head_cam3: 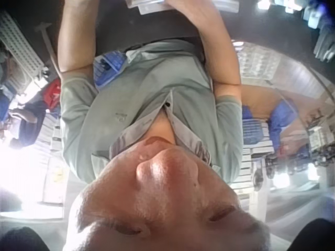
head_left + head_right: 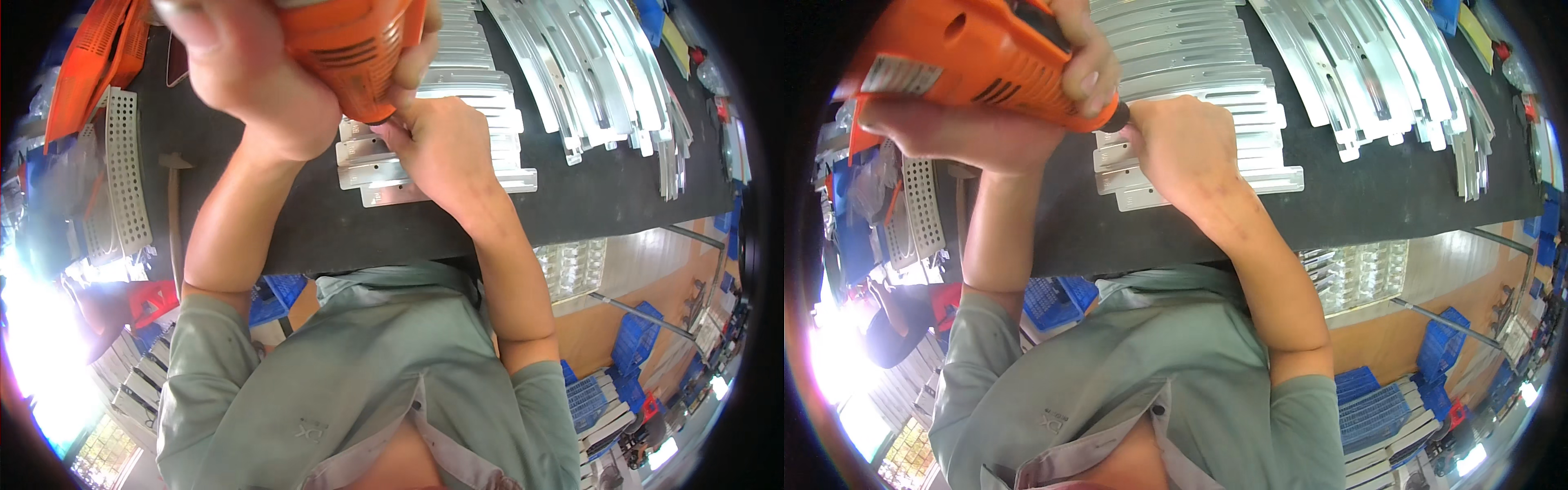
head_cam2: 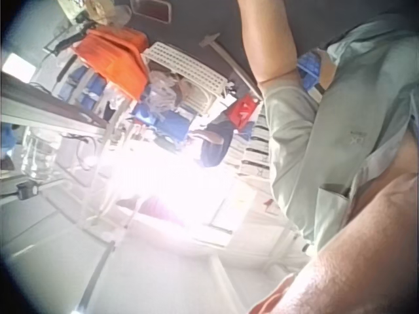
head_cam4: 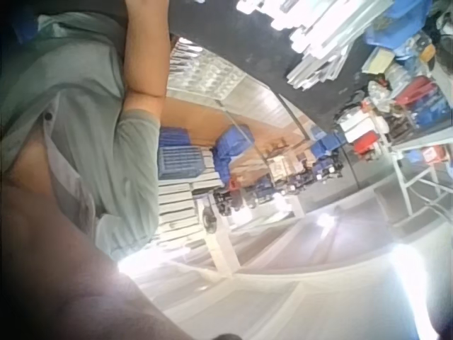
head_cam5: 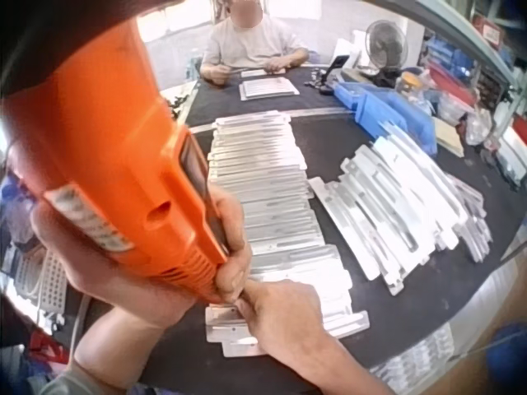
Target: Assembling small metal components onto metal strips using an electric screwdriver.
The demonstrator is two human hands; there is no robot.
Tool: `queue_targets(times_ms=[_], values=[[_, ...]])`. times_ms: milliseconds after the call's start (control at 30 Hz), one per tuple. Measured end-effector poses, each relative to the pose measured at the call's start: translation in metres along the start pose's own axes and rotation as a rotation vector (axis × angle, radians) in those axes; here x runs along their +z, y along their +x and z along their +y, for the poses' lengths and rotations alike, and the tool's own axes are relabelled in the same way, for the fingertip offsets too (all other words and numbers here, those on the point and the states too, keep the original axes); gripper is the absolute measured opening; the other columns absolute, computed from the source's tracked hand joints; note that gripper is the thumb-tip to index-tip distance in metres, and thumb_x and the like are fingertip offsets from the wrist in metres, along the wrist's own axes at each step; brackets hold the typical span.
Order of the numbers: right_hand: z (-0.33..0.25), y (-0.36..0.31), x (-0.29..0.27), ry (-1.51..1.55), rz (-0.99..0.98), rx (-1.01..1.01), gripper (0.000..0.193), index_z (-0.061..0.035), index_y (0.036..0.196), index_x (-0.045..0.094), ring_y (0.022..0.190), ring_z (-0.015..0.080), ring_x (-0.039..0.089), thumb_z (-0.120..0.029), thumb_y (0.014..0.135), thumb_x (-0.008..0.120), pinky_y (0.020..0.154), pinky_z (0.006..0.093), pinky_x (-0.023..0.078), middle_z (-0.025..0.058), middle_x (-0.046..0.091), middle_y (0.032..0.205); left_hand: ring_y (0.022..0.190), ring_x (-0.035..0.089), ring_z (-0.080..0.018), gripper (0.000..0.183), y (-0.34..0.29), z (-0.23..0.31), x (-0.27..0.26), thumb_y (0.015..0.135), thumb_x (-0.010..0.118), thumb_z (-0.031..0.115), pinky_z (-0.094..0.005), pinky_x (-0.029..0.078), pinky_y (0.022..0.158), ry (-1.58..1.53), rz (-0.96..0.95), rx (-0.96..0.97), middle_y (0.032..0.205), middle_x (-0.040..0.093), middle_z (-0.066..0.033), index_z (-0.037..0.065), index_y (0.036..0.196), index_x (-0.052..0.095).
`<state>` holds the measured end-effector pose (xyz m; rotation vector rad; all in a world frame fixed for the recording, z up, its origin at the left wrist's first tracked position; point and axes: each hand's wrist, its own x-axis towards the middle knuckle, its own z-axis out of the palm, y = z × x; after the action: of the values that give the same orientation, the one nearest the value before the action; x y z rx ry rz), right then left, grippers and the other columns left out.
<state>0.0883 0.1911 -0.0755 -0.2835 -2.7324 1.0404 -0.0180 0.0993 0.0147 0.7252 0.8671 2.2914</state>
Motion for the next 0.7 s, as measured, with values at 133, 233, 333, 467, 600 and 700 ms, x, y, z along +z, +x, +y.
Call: queue_targets(times_ms=[133,233,333,467,600,700], values=[[0.001,-0.002,0.003,0.016,0.002,-0.018,0.014,-0.0086,0.089,0.074,0.067,0.0338,0.068,-0.022,0.09,0.072,0.061,0.0459,0.051,0.0112,0.07,0.072,0.045,0.06,-0.02,0.115,0.01,0.012,-0.022,0.081,0.019,0.098,-0.0307,0.053,0.04,0.429,-0.098,0.066,0.079,0.066,-0.0187,-0.001,0.133,0.046],[-0.005,0.001,0.001,0.144,0.012,0.045,0.013,-0.0067,0.093,0.074,0.061,0.0286,0.067,-0.019,0.092,0.069,0.057,0.0419,0.05,0.0108,0.07,0.071,0.045,0.062,-0.02,0.11,0.011,0.006,-0.005,0.084,0.023,0.096,-0.0297,0.053,0.038,0.462,0.065,0.463,0.077,0.067,-0.0175,-0.002,0.128,0.048],[-0.001,0.005,-0.005,0.471,0.065,0.234,0.014,-0.0031,0.095,0.072,0.054,0.0178,0.061,-0.016,0.094,0.065,0.053,0.0348,0.046,0.0074,0.07,0.069,0.045,0.06,-0.0212,0.107,0.01,0.012,0.006,0.085,0.032,0.093,-0.0315,0.051,0.038,0.308,0.187,0.25,0.079,0.067,-0.0192,-0.003,0.128,0.048],[0.015,0.01,-0.021,1.063,0.064,0.441,0.019,0.0015,0.098,0.066,0.056,0.008,0.05,-0.014,0.094,0.057,0.05,0.0269,0.039,0.0012,0.062,0.068,0.048,0.06,-0.0215,0.114,0.009,-0.004,-0.019,0.078,0.037,0.098,-0.0313,0.05,0.04,0.152,0.116,0.171,0.08,0.066,-0.0187,-0.006,0.123,0.052],[0.011,0.014,-0.022,1.012,0.041,0.435,0.02,0.0005,0.091,0.067,0.057,0.0089,0.046,-0.012,0.09,0.051,0.053,0.0263,0.039,0.001,0.057,0.066,0.051,0.06,-0.0205,0.12,0.007,-0.012,-0.035,0.069,0.04,0.102,-0.0297,0.047,0.043,0.122,0.027,0.105,0.082,0.065,-0.0157,-0.006,0.118,0.056],[0.004,0.016,-0.016,0.575,0.021,0.297,0.019,-0.0009,0.088,0.071,0.058,0.0182,0.055,-0.013,0.09,0.057,0.058,0.0334,0.045,0.0071,0.061,0.065,0.053,0.059,-0.0199,0.119,0.008,-0.008,-0.034,0.068,0.043,0.102,-0.0295,0.046,0.044,0.048,-0.02,0.078,0.084,0.064,-0.0147,-0.005,0.119,0.056]])
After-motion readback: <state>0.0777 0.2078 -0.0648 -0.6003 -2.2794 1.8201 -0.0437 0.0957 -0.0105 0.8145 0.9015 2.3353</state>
